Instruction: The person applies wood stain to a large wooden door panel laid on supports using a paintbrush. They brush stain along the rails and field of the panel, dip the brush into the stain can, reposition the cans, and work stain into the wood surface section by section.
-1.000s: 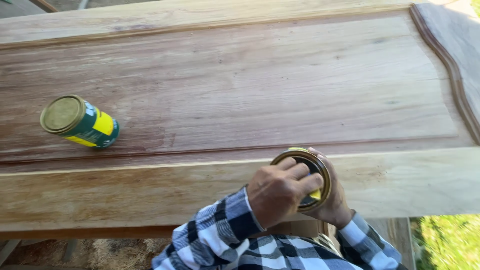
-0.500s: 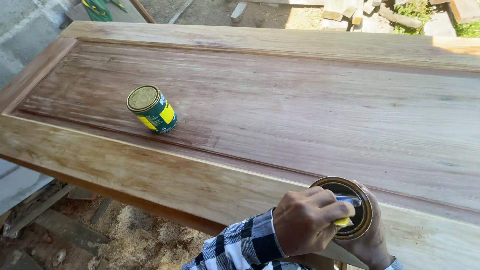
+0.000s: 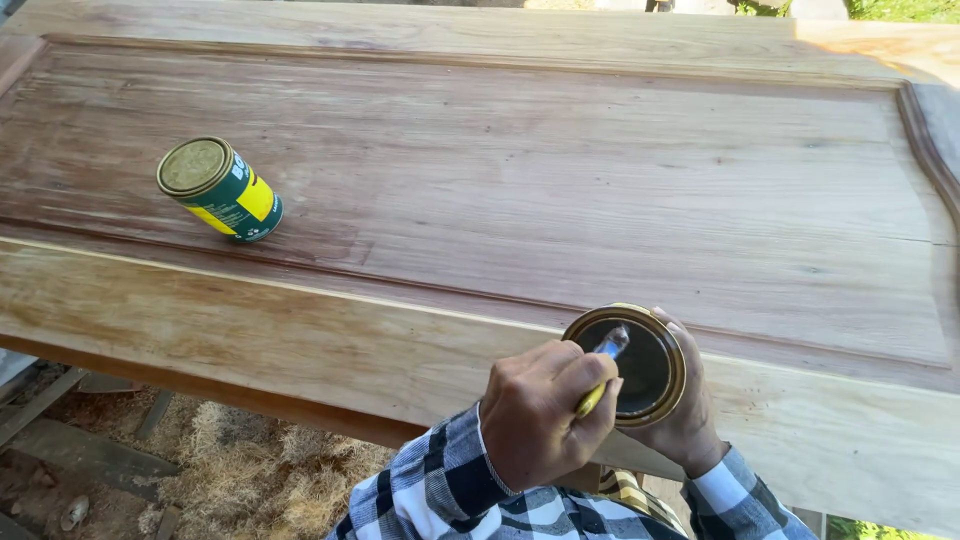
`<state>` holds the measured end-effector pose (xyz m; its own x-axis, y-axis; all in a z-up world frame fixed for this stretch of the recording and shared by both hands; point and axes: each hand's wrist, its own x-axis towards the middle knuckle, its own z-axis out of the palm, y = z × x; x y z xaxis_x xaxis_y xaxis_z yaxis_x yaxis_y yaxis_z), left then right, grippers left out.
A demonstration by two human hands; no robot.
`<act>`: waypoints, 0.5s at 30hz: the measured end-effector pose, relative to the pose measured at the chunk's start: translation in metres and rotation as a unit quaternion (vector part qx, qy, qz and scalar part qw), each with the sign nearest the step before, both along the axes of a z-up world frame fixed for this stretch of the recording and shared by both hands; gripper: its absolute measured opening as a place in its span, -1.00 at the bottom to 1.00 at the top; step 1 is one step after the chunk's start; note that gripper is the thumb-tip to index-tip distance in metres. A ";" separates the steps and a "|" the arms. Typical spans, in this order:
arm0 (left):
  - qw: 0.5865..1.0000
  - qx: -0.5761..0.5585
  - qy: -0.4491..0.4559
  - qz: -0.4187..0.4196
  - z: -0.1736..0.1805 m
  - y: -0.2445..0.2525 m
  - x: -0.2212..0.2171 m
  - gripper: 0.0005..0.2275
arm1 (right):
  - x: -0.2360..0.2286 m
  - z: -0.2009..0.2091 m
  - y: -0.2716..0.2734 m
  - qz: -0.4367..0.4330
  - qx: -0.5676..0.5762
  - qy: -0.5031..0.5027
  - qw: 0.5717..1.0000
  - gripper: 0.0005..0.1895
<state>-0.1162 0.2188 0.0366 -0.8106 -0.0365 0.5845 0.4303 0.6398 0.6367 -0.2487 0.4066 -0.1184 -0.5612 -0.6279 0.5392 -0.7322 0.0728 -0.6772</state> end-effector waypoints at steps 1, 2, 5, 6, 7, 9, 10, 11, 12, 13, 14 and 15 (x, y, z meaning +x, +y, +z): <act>1.000 0.003 -0.002 0.001 0.000 0.003 0.000 -0.91 | 0.001 0.005 0.001 0.001 0.003 -0.002 1.000 0.34; 1.000 0.020 0.013 0.009 0.001 0.006 -0.001 -0.91 | 0.002 0.010 0.002 -0.005 0.008 -0.026 1.000 0.30; 0.997 0.077 0.016 0.004 -0.002 0.010 -0.005 -0.93 | -0.001 0.012 0.004 -0.012 -0.002 -0.043 0.999 0.26; 0.993 0.120 0.002 -0.007 -0.004 0.012 -0.006 -0.93 | -0.002 0.010 0.006 -0.013 -0.013 -0.038 0.999 0.26; 0.993 0.120 0.003 -0.007 -0.008 0.013 -0.007 -0.93 | -0.003 0.012 0.006 -0.013 -0.013 -0.037 0.999 0.26; 0.996 0.080 0.027 0.018 -0.013 0.016 -0.009 -0.93 | -0.003 0.018 0.006 0.009 -0.016 -0.065 0.998 0.24; 0.996 0.080 0.025 0.018 -0.014 0.018 -0.009 -0.93 | -0.003 0.013 0.008 0.008 -0.016 -0.067 0.998 0.24; 0.997 0.058 0.036 0.038 -0.016 0.019 -0.011 -0.92 | -0.004 0.008 0.009 -0.001 -0.011 -0.056 0.998 0.25; 0.997 0.036 0.047 0.058 -0.017 0.020 -0.013 -0.92 | -0.005 0.004 0.010 -0.010 -0.006 -0.045 0.999 0.26; 0.997 0.034 0.050 0.057 -0.015 0.020 -0.013 -0.92 | -0.006 0.005 0.009 -0.010 -0.008 -0.043 0.999 0.26; 0.996 0.066 0.032 0.048 -0.012 0.020 -0.013 -0.93 | -0.007 0.005 0.008 -0.017 -0.004 -0.031 0.999 0.27; 0.994 0.099 0.010 0.038 -0.010 0.020 -0.012 -0.94 | -0.005 0.005 0.008 -0.026 0.001 -0.023 0.999 0.29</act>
